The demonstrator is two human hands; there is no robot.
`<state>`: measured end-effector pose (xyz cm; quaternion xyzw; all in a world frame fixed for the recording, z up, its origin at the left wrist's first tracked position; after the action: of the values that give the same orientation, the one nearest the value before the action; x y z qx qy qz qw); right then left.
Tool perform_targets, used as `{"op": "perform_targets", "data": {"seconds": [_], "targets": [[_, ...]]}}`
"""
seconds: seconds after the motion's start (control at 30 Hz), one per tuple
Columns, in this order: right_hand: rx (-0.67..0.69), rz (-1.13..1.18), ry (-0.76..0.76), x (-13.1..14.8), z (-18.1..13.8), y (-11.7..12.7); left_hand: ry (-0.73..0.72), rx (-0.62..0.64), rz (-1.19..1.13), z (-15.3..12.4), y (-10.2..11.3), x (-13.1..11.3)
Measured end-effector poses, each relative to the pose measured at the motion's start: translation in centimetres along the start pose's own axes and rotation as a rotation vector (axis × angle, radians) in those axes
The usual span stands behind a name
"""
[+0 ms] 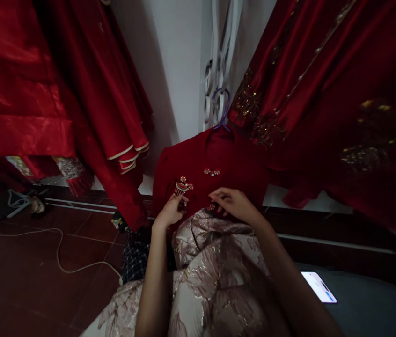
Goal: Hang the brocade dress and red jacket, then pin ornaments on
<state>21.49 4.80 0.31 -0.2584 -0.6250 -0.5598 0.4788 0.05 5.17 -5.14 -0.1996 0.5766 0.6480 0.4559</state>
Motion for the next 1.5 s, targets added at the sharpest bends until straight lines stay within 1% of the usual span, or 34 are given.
{"op": "perform_targets", "data": {"seconds": [0.07,0.17,0.27,0.37,0.43,0.53,0.67,0.8,0.97,1.03,1.17,1.27,1.33,1.43,1.5], "targets": [[0.039,-0.112,-0.029,-1.6,-0.3,0.0,0.000,-0.027,0.094,-0.2,-0.2,0.3],[-0.015,-0.298,-0.013,-3.9,0.2,-0.3,-0.015,-0.078,0.166,-0.2,-0.5,0.3],[-0.029,-0.418,0.015,-5.3,0.9,-1.0,-0.034,-0.065,0.183,-0.1,-0.8,0.1],[-0.020,-0.429,0.052,-5.8,1.4,-1.6,-0.024,-0.065,0.159,-0.2,-0.8,0.0],[-0.056,-0.395,0.059,-5.9,1.5,-1.7,-0.017,-0.084,0.124,-0.2,-0.7,-0.2],[-0.120,-0.379,0.028,-6.2,1.6,-1.9,0.001,-0.106,0.101,-0.3,-0.5,-0.2],[-0.088,-0.403,-0.008,-6.3,1.6,-2.4,0.043,-0.077,0.117,-0.2,-0.9,0.2],[-0.041,-0.300,0.000,-6.2,1.7,-2.4,0.061,-0.070,0.141,0.0,-1.4,0.6],[0.030,-0.142,-0.079,-6.3,1.6,-2.2,0.040,-0.115,0.121,0.0,-1.3,0.7],[0.059,-0.073,-0.095,-5.4,1.2,-1.8,0.024,-0.126,0.093,0.0,-1.2,0.7],[0.111,0.151,-0.062,-2.3,0.5,-1.2,0.013,-0.166,0.003,-0.1,-0.5,0.2],[0.044,0.296,-0.032,-1.1,0.6,-2.1,0.034,-0.175,-0.055,0.0,-0.1,-0.2],[-0.026,0.331,-0.024,-1.5,1.1,-3.4,0.052,-0.175,-0.072,0.0,0.0,-0.2],[-0.138,0.251,-0.010,-3.3,1.8,-5.5,0.077,-0.182,-0.098,0.0,-0.1,0.0],[-0.203,0.178,0.014,-4.3,2.2,-6.4,0.087,-0.183,-0.117,0.1,-0.2,0.3]]}}
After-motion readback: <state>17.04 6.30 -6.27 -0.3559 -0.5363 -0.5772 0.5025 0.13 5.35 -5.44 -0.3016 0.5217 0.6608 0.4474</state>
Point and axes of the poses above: each hand's wrist, its own z-axis towards the middle knuckle, its own y-axis out of the back of the hand, x = y × z, the point moved 4 cm from there along z, towards the middle knuckle, and after that the axes turned 1 degree about -x, right-handed, at the moved point
